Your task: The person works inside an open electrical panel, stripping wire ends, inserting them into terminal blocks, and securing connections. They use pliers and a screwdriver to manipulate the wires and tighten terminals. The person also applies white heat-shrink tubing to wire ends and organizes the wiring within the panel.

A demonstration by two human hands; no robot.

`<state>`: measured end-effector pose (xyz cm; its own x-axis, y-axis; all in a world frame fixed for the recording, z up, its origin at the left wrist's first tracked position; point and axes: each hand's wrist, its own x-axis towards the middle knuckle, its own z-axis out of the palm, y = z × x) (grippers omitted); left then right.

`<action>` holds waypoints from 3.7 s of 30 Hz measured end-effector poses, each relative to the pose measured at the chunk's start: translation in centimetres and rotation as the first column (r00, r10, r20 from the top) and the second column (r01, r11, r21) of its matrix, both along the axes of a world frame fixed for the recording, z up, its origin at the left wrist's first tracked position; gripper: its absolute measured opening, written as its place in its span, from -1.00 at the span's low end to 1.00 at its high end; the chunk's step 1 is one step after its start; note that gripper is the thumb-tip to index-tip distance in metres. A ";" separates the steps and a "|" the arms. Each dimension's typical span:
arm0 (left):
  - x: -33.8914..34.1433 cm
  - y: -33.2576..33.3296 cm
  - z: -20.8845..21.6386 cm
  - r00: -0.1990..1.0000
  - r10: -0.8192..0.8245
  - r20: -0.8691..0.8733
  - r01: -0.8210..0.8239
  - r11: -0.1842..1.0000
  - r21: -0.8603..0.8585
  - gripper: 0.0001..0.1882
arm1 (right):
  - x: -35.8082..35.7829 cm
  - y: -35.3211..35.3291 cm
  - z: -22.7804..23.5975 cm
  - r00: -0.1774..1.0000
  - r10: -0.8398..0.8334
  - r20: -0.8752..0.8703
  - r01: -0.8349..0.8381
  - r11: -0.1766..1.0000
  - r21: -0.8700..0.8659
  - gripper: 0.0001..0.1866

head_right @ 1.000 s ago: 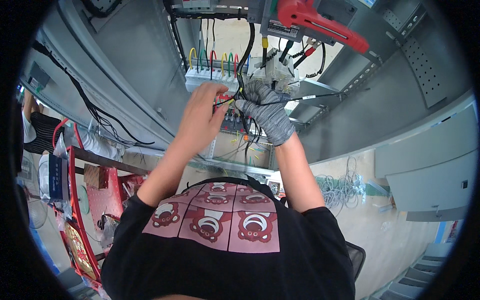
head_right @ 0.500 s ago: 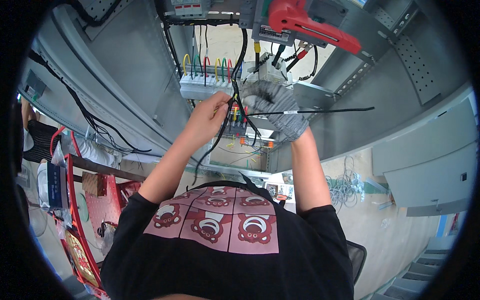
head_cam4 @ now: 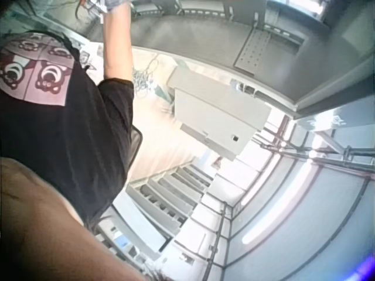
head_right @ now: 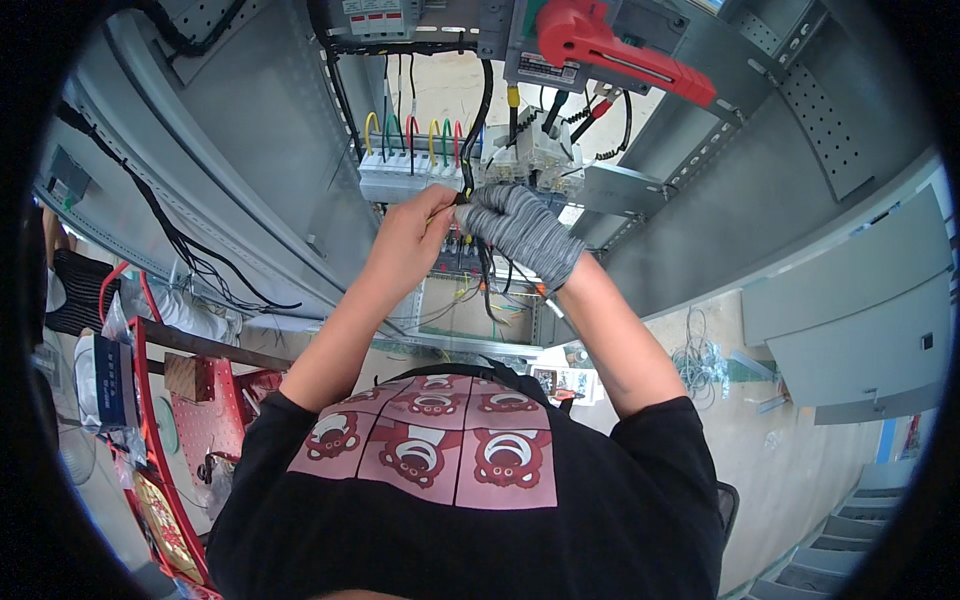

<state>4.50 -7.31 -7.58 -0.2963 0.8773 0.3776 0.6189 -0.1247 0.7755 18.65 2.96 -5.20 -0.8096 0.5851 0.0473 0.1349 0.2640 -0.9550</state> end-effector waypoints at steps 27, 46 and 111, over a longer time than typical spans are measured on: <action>-2.4 1.3 0.8 0.875 -0.387 0.292 0.388 0.920 0.055 -0.72 | -2.2 4.7 -9.4 0.986 0.144 -0.089 -0.152 0.985 -0.088 -0.69; -1.4 -1.7 1.7 0.914 0.188 -0.358 -0.121 0.972 0.202 -0.80 | -1.3 1.6 -1.2 0.992 0.122 0.026 -0.122 0.992 0.012 -0.75; 2.3 0.8 -6.6 0.497 -0.063 0.866 -0.213 0.958 0.192 -0.74 | 5.3 -0.4 0.0 0.965 0.063 0.255 -0.063 0.998 -0.006 -0.73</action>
<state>6.80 -6.53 -14.17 -0.6519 0.7534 0.0861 -0.3185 -0.3751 0.8705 23.93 2.59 -5.17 -0.8303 0.5325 -0.1643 0.3570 0.2818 -0.8906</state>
